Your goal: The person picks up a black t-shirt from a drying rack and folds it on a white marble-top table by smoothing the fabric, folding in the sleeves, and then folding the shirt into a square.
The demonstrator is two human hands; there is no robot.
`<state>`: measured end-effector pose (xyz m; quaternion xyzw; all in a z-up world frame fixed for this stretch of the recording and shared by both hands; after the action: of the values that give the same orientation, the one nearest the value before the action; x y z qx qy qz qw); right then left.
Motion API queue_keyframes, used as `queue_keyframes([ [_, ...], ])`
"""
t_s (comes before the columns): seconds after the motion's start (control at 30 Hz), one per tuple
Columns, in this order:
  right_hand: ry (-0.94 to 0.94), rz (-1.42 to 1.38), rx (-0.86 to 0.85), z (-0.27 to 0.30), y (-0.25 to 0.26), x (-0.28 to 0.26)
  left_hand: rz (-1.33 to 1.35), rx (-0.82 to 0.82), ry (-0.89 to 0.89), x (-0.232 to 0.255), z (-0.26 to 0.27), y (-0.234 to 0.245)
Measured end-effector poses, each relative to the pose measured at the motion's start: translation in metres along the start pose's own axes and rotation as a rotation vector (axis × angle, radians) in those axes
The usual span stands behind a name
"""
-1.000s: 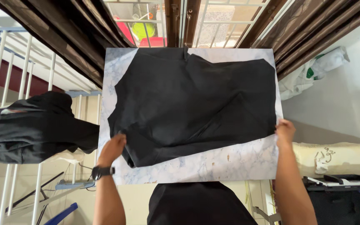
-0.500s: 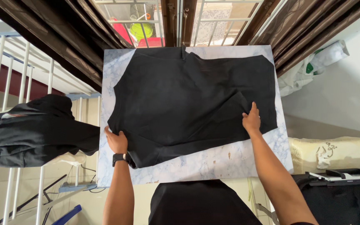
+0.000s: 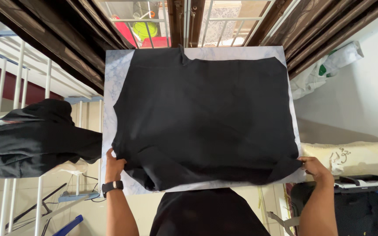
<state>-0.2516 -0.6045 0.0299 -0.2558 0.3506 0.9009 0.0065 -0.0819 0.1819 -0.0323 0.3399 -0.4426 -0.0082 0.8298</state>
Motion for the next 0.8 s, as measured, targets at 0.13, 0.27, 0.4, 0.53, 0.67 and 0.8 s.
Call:
queue_keyframes([
  [0.13, 0.303, 0.057, 0.314, 0.007, 0.005, -0.002, -0.086, 0.081, 0.013, 0.002, 0.001, -0.002],
  [0.27, 0.663, -0.102, 0.608, 0.003, -0.042, -0.054, -0.150, 0.263, -0.225, 0.002, -0.006, -0.025],
  [0.4, 1.020, -0.008, 0.478, 0.021, -0.122, -0.104, -0.157, 0.336, -0.263, 0.000, 0.003, -0.039],
  [0.53, 1.057, 0.085, 0.356, 0.048, -0.196, -0.128, -0.146, 0.448, -0.431, 0.002, 0.028, -0.026],
  [0.67, 1.073, 0.110, 0.448, 0.066, -0.226, -0.126, -0.197, 0.482, -0.283, 0.002, 0.069, -0.002],
  [0.8, 0.994, 0.321, 0.625, 0.080, -0.224, -0.095, -0.263, 0.488, -0.154, 0.002, 0.097, 0.016],
])
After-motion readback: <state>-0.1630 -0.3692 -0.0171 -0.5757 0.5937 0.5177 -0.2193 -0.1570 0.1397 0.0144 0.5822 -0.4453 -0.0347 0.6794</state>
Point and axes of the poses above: each hand's wrist, its own z-axis away from the middle knuckle, its own y-axis out of the back of the hand, x = y × z, the point moved 2 cm from there along -z, towards the middle knuckle, and after that the axes turned 12 degrees about x, right-handed, at the moved point
